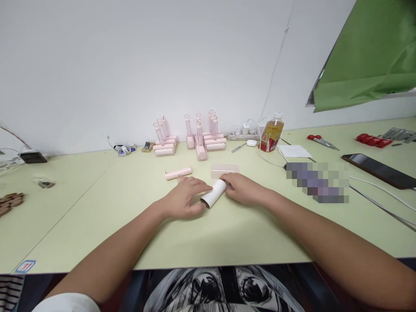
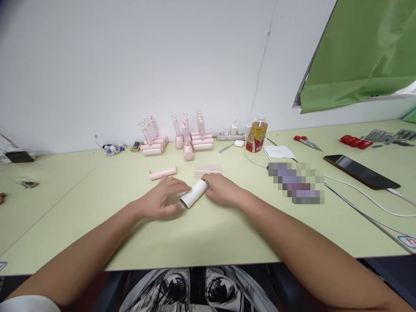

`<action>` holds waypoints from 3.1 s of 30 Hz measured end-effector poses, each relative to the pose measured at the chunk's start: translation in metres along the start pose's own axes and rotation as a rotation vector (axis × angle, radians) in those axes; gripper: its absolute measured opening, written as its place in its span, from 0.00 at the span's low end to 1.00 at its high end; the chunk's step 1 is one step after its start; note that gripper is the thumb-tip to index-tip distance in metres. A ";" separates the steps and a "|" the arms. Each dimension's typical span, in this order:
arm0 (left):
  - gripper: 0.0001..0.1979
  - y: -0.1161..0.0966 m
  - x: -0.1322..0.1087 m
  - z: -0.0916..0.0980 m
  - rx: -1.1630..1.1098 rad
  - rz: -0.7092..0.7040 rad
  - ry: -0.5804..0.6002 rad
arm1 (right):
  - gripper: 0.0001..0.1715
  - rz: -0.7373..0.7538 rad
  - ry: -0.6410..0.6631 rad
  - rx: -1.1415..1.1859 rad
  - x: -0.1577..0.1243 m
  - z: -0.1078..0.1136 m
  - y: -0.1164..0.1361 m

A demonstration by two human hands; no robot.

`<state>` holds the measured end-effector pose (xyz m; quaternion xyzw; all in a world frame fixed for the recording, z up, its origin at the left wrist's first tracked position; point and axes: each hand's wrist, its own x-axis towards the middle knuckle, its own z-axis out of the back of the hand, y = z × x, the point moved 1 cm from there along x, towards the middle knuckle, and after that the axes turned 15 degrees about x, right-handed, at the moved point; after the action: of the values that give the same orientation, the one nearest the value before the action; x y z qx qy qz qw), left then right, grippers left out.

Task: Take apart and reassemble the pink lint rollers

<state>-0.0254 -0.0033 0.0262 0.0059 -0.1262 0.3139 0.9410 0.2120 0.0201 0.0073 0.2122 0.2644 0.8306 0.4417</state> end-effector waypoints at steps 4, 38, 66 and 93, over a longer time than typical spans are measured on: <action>0.22 -0.013 0.005 -0.005 0.108 0.051 -0.002 | 0.19 0.021 -0.035 0.075 0.000 -0.001 0.002; 0.10 0.056 0.019 -0.013 -0.697 0.946 -0.641 | 0.25 -0.160 -0.209 -0.061 0.007 0.008 -0.010; 0.18 0.078 0.005 -0.013 0.235 0.701 0.026 | 0.09 -0.030 -0.030 0.063 -0.001 0.002 0.011; 0.17 0.011 -0.007 0.024 -0.699 0.594 -0.223 | 0.26 0.096 0.281 0.835 -0.006 -0.018 0.020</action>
<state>-0.0429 -0.0012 0.0470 -0.3138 -0.3207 0.5057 0.7369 0.1921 0.0009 0.0049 0.2694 0.6248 0.6929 0.2387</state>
